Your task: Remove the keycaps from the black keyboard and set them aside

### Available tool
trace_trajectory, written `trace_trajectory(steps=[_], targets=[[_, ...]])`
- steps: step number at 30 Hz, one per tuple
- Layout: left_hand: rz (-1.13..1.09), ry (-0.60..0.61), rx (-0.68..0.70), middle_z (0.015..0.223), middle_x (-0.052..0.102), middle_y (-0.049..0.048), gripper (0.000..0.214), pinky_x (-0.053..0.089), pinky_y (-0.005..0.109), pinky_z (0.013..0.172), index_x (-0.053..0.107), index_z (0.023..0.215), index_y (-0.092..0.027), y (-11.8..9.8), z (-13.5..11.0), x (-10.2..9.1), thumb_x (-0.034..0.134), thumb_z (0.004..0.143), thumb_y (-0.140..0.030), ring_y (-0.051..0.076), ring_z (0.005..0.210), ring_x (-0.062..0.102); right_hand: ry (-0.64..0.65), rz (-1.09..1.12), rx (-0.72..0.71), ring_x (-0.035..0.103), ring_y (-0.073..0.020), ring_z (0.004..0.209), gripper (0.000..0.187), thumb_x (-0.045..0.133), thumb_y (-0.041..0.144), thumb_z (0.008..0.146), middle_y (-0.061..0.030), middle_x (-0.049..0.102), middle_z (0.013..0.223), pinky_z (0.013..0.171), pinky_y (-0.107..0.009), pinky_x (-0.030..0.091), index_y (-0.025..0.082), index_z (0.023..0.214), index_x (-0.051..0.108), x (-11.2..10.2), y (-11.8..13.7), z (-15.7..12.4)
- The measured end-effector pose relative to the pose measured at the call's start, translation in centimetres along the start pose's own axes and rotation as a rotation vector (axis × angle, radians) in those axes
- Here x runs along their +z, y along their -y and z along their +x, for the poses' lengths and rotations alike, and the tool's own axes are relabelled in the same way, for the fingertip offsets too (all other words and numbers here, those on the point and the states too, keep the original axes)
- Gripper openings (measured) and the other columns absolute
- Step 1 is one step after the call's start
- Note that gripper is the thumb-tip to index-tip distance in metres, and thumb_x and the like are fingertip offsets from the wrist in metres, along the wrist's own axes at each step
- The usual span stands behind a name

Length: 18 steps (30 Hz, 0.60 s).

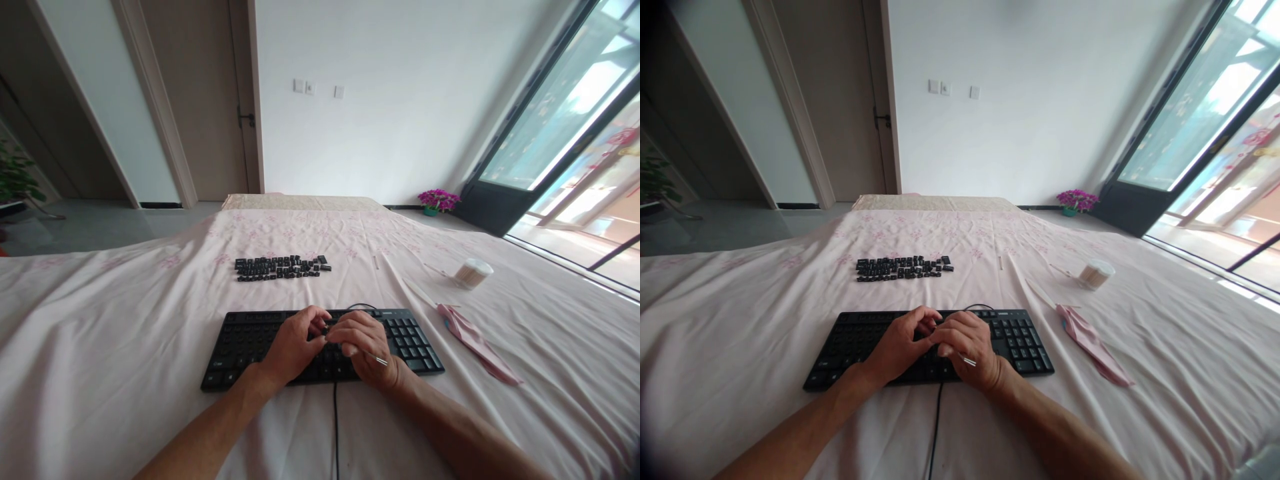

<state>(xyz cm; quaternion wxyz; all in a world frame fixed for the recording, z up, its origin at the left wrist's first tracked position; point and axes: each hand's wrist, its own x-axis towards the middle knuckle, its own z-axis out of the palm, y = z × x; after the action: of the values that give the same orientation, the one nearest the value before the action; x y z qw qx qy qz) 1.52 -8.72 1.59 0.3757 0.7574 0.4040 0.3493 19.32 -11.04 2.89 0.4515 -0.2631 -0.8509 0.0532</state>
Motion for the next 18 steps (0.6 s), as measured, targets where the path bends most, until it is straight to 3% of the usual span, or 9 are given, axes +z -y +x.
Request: trace_trajectory(steps=[7, 13, 18], targets=[[-0.082, -0.020, -0.009, 0.088, 0.064, 0.0009, 0.031, 0.046, 0.025, 0.074, 0.058, 0.104, -0.021, 0.2, 0.0, 0.0, 0.060, 0.073, -0.016, 0.016, 0.082, 0.061, -0.051, -0.052, 0.094, 0.057, -0.0175, 0.072, 0.025, 0.037, 0.022, 0.094, -0.0047, 0.064, 0.074, 0.071, -0.033, 0.045, 0.019, 0.091, 0.062, 0.0, 0.0, 0.5], [-0.185, -0.061, -0.037, 0.091, 0.064, 0.0015, 0.029, 0.046, 0.026, 0.077, 0.058, 0.103, -0.021, 1.0, 0.2, 0.2, 0.061, 0.075, -0.016, 0.016, 0.082, 0.061, -0.005, -0.097, 0.222, 0.055, -0.0160, 0.071, 0.025, 0.040, 0.015, 0.093, -0.0017, 0.062, 0.074, 0.071, -0.030, 0.044, 0.021, 0.107, 0.059, 0.7, -0.5, 0.4], [-0.293, -0.054, -0.081, 0.091, 0.064, 0.0027, 0.026, 0.047, 0.026, 0.073, 0.057, 0.103, -0.019, 1.2, 0.3, 0.2, 0.062, 0.078, -0.024, 0.016, 0.078, 0.062, 0.023, -0.066, 0.251, 0.058, -0.0157, 0.078, 0.027, 0.040, 0.016, 0.094, -0.0034, 0.064, 0.085, 0.074, -0.029, 0.046, 0.022, 0.111, 0.059, 0.9, -0.7, 0.2]])
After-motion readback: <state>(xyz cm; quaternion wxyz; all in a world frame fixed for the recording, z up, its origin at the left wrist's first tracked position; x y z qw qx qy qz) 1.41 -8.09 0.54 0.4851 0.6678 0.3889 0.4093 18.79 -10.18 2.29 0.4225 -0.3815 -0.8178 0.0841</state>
